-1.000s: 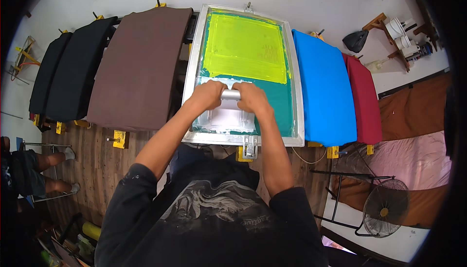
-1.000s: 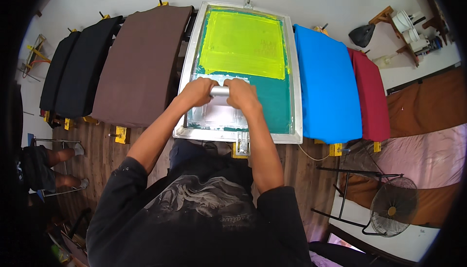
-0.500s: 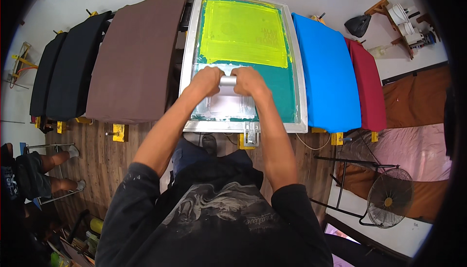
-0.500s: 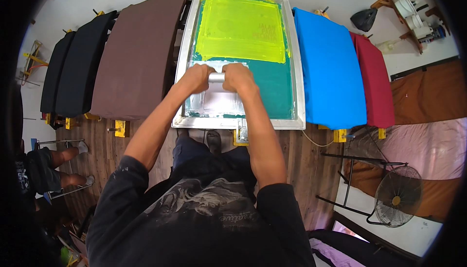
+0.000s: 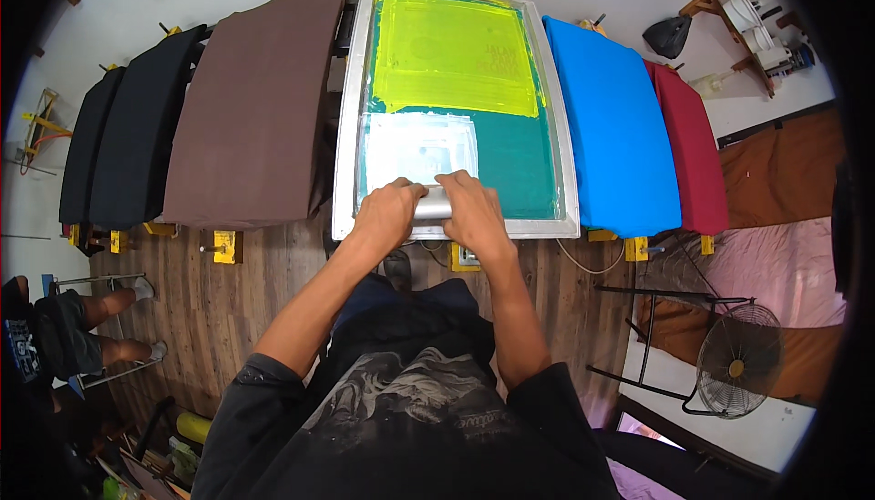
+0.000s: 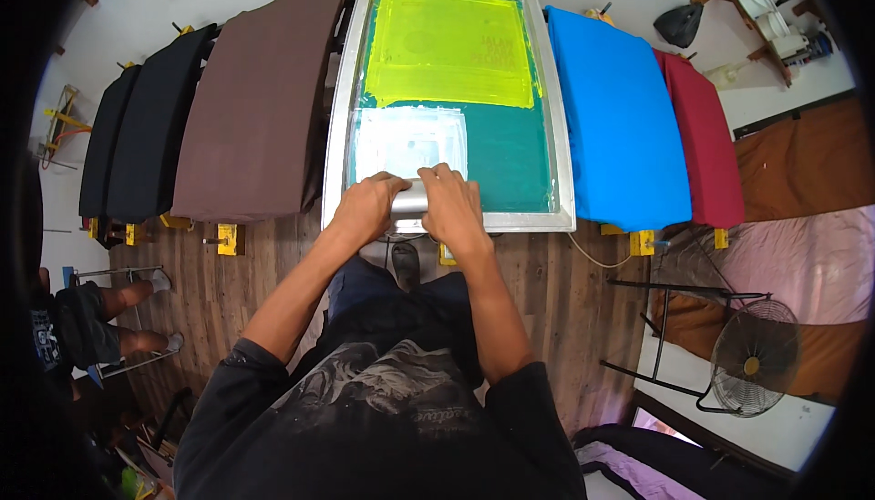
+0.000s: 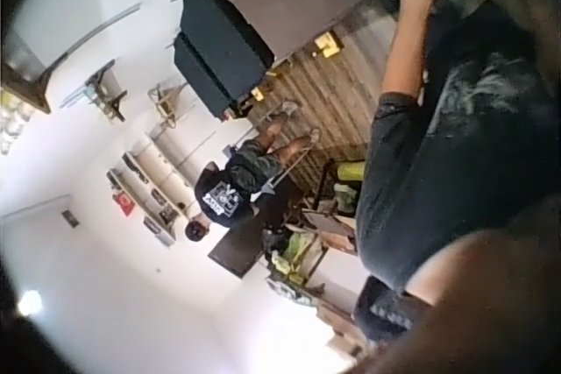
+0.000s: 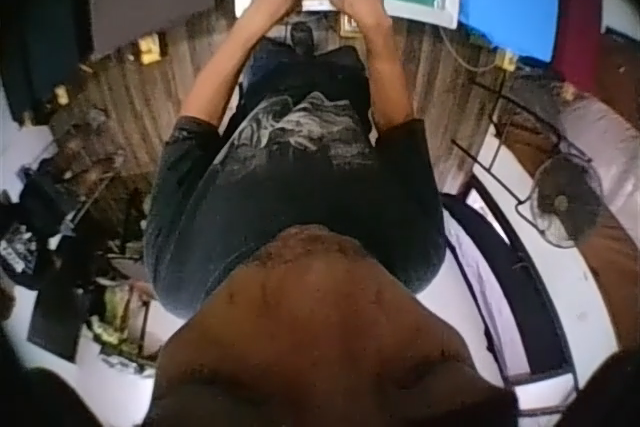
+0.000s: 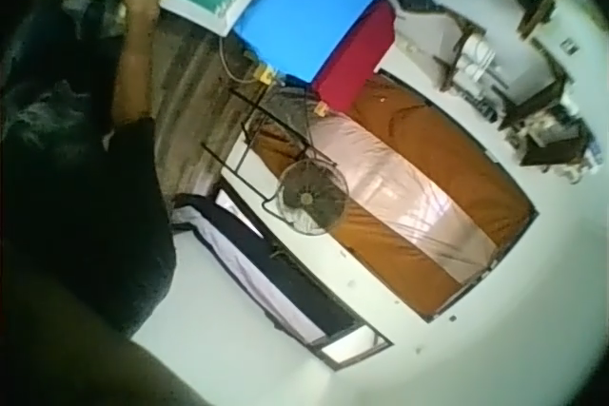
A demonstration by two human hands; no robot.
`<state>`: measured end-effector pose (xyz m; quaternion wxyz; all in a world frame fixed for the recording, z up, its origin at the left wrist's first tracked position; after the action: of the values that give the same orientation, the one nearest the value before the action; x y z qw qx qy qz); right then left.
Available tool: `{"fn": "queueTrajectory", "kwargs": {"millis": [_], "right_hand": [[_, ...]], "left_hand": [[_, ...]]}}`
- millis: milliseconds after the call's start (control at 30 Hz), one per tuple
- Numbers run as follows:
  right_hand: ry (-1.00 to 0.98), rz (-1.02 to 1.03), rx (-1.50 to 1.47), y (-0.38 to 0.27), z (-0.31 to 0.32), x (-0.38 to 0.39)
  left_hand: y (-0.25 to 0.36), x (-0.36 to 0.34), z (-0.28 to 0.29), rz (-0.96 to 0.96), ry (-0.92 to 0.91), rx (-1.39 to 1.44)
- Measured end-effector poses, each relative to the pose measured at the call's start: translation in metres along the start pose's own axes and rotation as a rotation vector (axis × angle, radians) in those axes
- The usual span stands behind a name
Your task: Performing screen printing on multiple garments.
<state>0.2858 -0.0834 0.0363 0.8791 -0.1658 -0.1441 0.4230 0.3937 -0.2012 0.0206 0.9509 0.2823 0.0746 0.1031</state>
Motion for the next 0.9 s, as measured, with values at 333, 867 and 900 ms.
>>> {"fn": "queueTrajectory", "kwargs": {"millis": [333, 867, 900], "right_hand": [[0.131, -0.623, -0.577, 0.058, -0.037, 0.128], [0.047, -0.818, -1.671, 0.054, -0.090, 0.122], [0.049, -0.821, -1.671, 0.054, -0.092, 0.122]], "left_hand": [[0.002, 0.007, 0.000, 0.021, -0.040, -0.012], [-0.003, -0.001, 0.010, -0.027, -0.059, -0.030], [-0.002, -0.001, 0.010, -0.030, -0.055, -0.031]]}}
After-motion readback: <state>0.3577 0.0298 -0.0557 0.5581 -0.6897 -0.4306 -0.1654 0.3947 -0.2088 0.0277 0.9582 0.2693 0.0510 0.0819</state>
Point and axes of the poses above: each hand's wrist, its own x-axis away from the middle knuckle, its own z-axis out of the back of the hand, y = z × x, the point moved 2 cm from there along -x, towards the middle knuckle, and after that the axes turned 10 degrees about -z, right-handed, at the moved point
